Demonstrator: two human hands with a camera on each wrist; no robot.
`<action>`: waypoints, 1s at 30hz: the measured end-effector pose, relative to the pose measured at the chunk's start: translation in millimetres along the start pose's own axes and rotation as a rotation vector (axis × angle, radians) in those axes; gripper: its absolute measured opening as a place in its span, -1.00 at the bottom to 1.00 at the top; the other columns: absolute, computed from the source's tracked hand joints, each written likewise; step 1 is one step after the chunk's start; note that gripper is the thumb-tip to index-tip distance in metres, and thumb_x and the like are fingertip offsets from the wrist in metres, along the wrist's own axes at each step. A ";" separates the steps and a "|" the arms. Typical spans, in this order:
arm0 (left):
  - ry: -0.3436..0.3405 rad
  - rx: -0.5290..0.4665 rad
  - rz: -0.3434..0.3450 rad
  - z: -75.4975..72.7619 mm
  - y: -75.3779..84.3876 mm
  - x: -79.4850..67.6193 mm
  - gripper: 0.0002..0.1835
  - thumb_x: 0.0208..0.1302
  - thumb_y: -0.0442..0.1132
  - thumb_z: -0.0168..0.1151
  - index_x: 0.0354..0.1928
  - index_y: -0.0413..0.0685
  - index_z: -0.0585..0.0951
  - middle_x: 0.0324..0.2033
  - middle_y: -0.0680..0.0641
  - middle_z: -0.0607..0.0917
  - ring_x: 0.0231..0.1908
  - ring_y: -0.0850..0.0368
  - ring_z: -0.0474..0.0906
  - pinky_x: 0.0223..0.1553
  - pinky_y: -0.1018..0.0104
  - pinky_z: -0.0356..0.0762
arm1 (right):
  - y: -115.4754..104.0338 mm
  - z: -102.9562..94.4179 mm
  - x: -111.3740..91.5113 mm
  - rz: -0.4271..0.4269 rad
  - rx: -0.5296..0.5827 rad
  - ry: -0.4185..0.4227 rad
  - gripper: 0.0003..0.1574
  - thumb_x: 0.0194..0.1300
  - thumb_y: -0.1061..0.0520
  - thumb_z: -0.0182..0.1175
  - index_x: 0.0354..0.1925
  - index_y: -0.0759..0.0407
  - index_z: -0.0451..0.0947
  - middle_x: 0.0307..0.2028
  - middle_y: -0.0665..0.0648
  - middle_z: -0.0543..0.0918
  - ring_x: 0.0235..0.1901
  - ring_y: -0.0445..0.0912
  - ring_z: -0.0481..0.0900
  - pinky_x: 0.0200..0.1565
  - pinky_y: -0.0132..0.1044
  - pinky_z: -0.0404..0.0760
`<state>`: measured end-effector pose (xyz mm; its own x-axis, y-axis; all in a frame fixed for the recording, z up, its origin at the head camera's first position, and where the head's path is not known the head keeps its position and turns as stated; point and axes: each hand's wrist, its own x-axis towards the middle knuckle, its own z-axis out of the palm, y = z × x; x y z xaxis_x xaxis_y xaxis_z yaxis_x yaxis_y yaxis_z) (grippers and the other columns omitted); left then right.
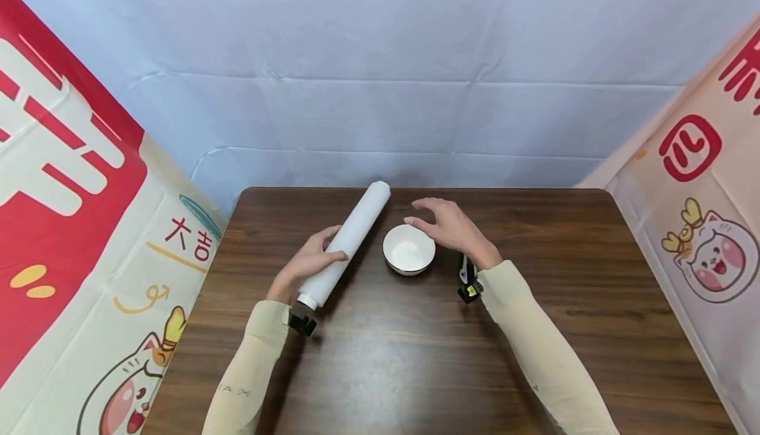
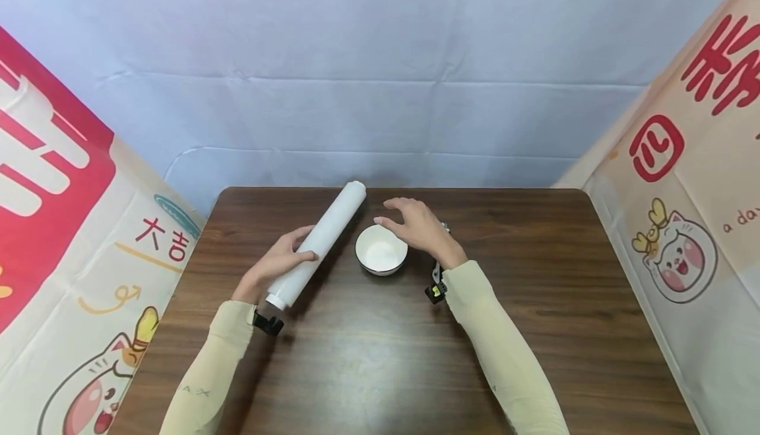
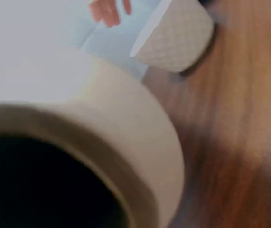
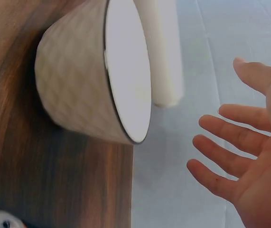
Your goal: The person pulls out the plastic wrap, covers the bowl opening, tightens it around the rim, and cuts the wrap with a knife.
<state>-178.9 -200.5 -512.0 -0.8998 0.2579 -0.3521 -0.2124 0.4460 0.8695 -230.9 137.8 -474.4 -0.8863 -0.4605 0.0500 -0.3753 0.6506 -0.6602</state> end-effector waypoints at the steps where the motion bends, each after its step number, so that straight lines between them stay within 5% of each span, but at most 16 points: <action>1: -0.023 -0.026 0.019 -1.7 2.8 -1.0 -0.14 0.36 -0.13 0.31 0.65 0.18 0.19 0.38 -0.25 0.54 0.04 -0.09 0.64 -0.10 0.14 0.66 | -0.1 -0.6 0.9 0.013 0.046 0.001 -0.18 0.50 -0.36 0.19 0.43 0.13 0.49 0.38 0.21 0.60 0.40 0.15 0.53 0.37 0.15 0.53; 5: -0.121 -0.166 0.091 1.2 15.6 -4.3 -0.18 0.33 -0.22 0.21 0.64 0.14 0.24 0.36 -0.27 0.54 -0.04 0.03 0.62 -0.13 0.20 0.66 | 2.6 -0.2 8.7 0.090 0.265 0.011 -0.04 0.47 -0.34 0.24 0.57 0.10 0.27 0.45 0.21 0.51 0.34 0.15 0.60 0.32 0.14 0.59; 11: -0.301 -0.394 0.126 16.8 28.0 -7.2 -0.20 0.33 -0.31 0.09 0.64 0.01 0.23 0.26 -0.19 0.56 -0.10 0.08 0.70 -0.10 0.28 0.70 | 13.9 3.2 21.3 0.214 0.563 0.060 0.20 0.50 -0.27 0.22 0.71 0.05 -0.25 0.63 0.29 0.11 0.14 0.24 0.71 0.13 0.08 0.74; 17: -0.487 -0.514 0.202 21.4 28.7 -4.9 -0.30 0.40 -0.38 -0.08 0.60 -0.12 0.24 0.14 -0.14 0.71 -0.15 0.02 0.73 -0.07 0.25 0.73 | 26.2 5.0 18.5 0.169 0.986 0.037 -0.24 0.64 0.01 0.06 0.62 0.10 0.06 0.20 0.34 0.49 -0.33 0.03 0.79 -0.37 -0.16 0.80; 20: -0.563 -0.521 0.235 18.4 26.7 0.1 -0.33 0.43 -0.38 -0.12 0.59 -0.11 0.26 0.14 -0.16 0.74 -0.14 0.02 0.73 -0.06 0.26 0.72 | 29.2 5.5 15.6 0.134 1.162 0.045 -0.49 0.66 0.06 0.03 0.42 0.19 0.25 -0.02 0.26 0.60 -0.44 0.02 0.82 -0.42 -0.15 0.80; 24: -0.657 -0.567 0.259 6.4 22.0 10.1 -0.37 0.59 -0.34 -0.19 0.65 -0.05 0.17 0.28 -0.14 0.63 0.01 -0.07 0.75 0.09 0.16 0.73 | 32.0 3.8 10.8 0.110 1.238 0.150 -0.66 0.63 0.09 0.09 0.23 0.19 0.36 -0.09 0.20 0.63 -0.41 0.06 0.83 -0.39 -0.07 0.82; 27: -0.647 -0.600 0.287 -10.9 14.4 11.7 -0.42 0.71 -0.22 -0.31 0.67 -0.10 0.09 0.33 -0.09 0.58 0.14 -0.04 0.72 0.08 0.10 0.75 | 36.6 1.1 4.8 0.152 1.267 0.255 -0.66 0.62 0.08 0.11 0.23 0.17 0.37 -0.09 0.18 0.62 -0.37 0.04 0.83 -0.41 -0.07 0.81; 30: -0.530 -0.579 0.336 -29.1 4.3 4.3 -0.42 0.74 -0.14 -0.38 0.66 -0.15 0.08 0.33 -0.02 0.60 0.15 0.09 0.70 0.01 0.13 0.76 | 43.1 -2.6 -1.8 0.219 1.300 0.350 -0.66 0.62 0.04 0.11 0.21 0.15 0.36 -0.09 0.19 0.63 -0.37 0.02 0.84 -0.42 -0.09 0.81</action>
<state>-194.7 -222.4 -499.7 -0.6831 0.7295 -0.0342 -0.2578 -0.1971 0.9459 -246.2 168.3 -500.9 -0.9887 -0.1203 -0.0889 0.1328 -0.4326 -0.8917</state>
